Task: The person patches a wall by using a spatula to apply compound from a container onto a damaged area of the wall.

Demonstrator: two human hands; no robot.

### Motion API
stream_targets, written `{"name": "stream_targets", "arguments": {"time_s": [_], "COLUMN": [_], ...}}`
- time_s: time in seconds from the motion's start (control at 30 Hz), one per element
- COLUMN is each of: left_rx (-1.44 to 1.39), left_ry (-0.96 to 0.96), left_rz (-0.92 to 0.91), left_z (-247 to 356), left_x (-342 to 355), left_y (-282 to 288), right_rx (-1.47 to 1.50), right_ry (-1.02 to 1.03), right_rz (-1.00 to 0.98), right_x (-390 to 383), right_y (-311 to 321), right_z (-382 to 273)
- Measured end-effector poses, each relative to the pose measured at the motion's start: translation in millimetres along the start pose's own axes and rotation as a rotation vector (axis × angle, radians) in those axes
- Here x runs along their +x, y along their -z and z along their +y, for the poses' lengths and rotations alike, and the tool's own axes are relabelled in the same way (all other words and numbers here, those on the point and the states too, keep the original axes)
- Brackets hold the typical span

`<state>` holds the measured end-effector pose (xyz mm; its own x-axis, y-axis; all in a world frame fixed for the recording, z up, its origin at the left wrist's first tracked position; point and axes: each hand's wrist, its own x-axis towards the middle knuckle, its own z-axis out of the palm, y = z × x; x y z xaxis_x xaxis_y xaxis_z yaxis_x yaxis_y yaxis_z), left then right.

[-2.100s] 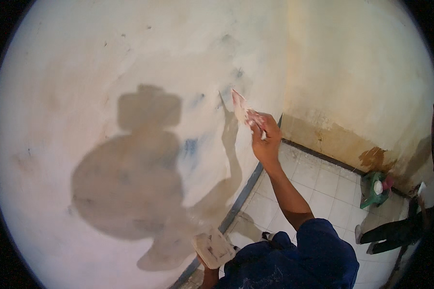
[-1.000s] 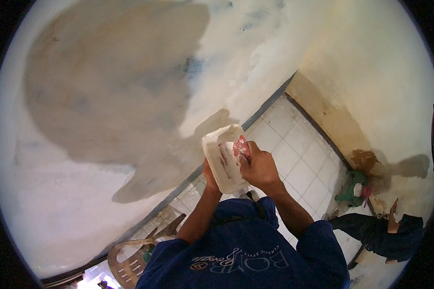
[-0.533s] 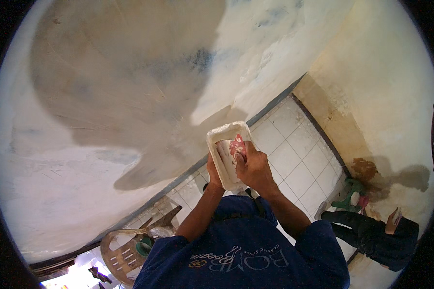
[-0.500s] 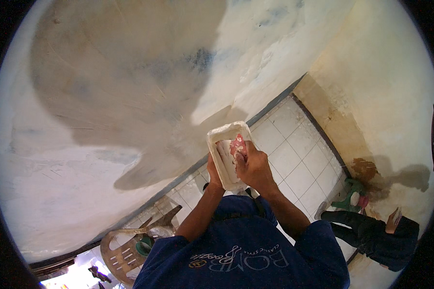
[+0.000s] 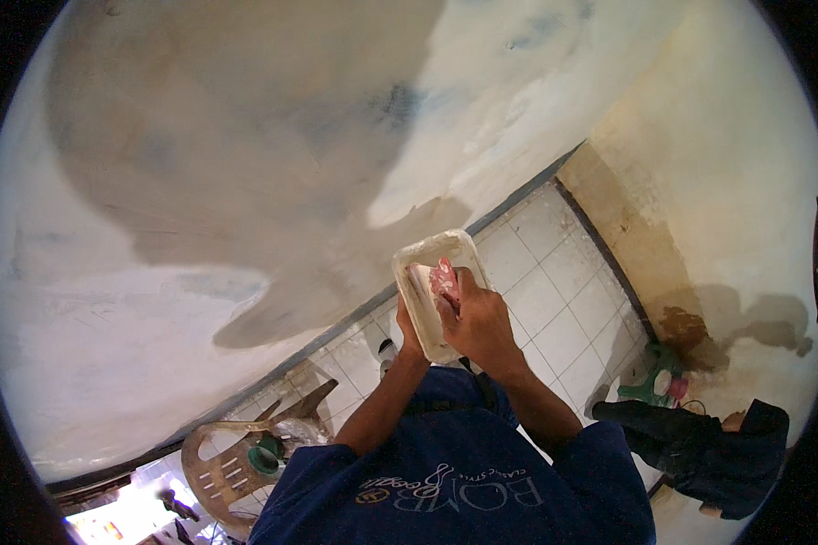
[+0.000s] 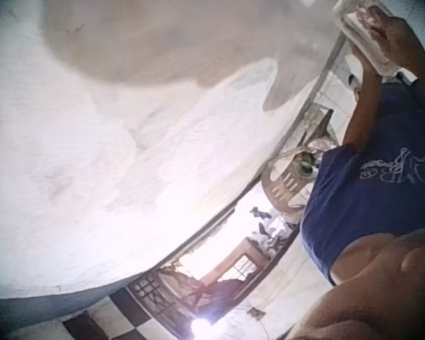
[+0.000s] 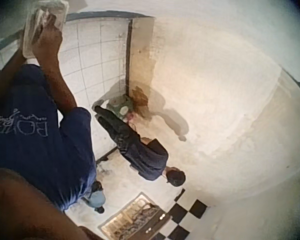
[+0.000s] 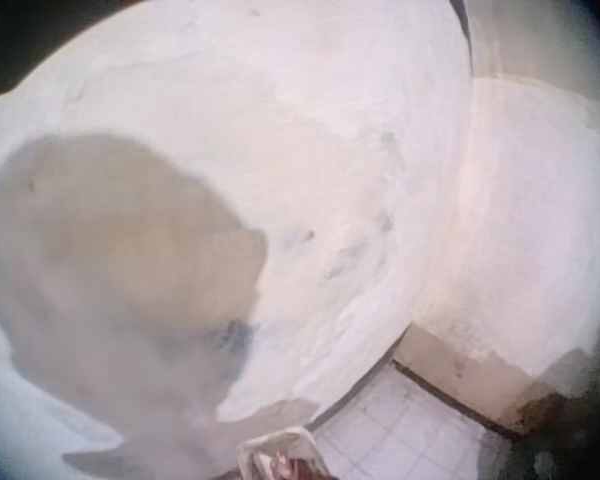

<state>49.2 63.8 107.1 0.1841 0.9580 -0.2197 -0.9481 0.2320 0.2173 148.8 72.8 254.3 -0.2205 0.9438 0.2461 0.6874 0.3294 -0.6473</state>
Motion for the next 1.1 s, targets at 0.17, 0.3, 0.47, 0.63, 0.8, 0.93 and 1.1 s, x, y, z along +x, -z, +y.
{"name": "stream_targets", "arguments": {"time_s": [0.17,0.3,0.47,0.63,0.8,0.93,1.1], "left_rx": [-0.193,-0.032,0.029,0.097,0.057,0.109,-0.067], "left_ry": [0.044,-0.007,-0.017,-0.045,-0.042,-0.071,-0.033], "left_rz": [-0.252,0.03,-0.012,0.043,0.06,0.063,-0.022], "left_z": [-2.1,-4.8,-0.6,2.4,5.4,6.8,8.4], "left_x": [4.6,1.8,3.2,-2.3,1.8,-6.0,-6.4], "left_y": [6.4,-8.5,0.8,-7.8,-2.6,-15.8,-17.1], "right_rx": [0.046,-0.02,0.016,0.131,0.046,0.082,0.035], "right_ry": [-0.091,-0.086,-0.105,-0.096,-0.115,-0.044,-0.039], "right_rz": [-0.079,-0.137,-0.12,-0.015,-0.06,-0.052,-0.107], "right_x": [5.6,1.7,5.1,6.1,1.2,3.1,1.2], "right_y": [8.6,-2.1,1.1,12.0,8.2,8.6,-3.0], "right_z": [1.4,0.4,-10.0,0.4,-11.6,-11.5,-11.8]}}
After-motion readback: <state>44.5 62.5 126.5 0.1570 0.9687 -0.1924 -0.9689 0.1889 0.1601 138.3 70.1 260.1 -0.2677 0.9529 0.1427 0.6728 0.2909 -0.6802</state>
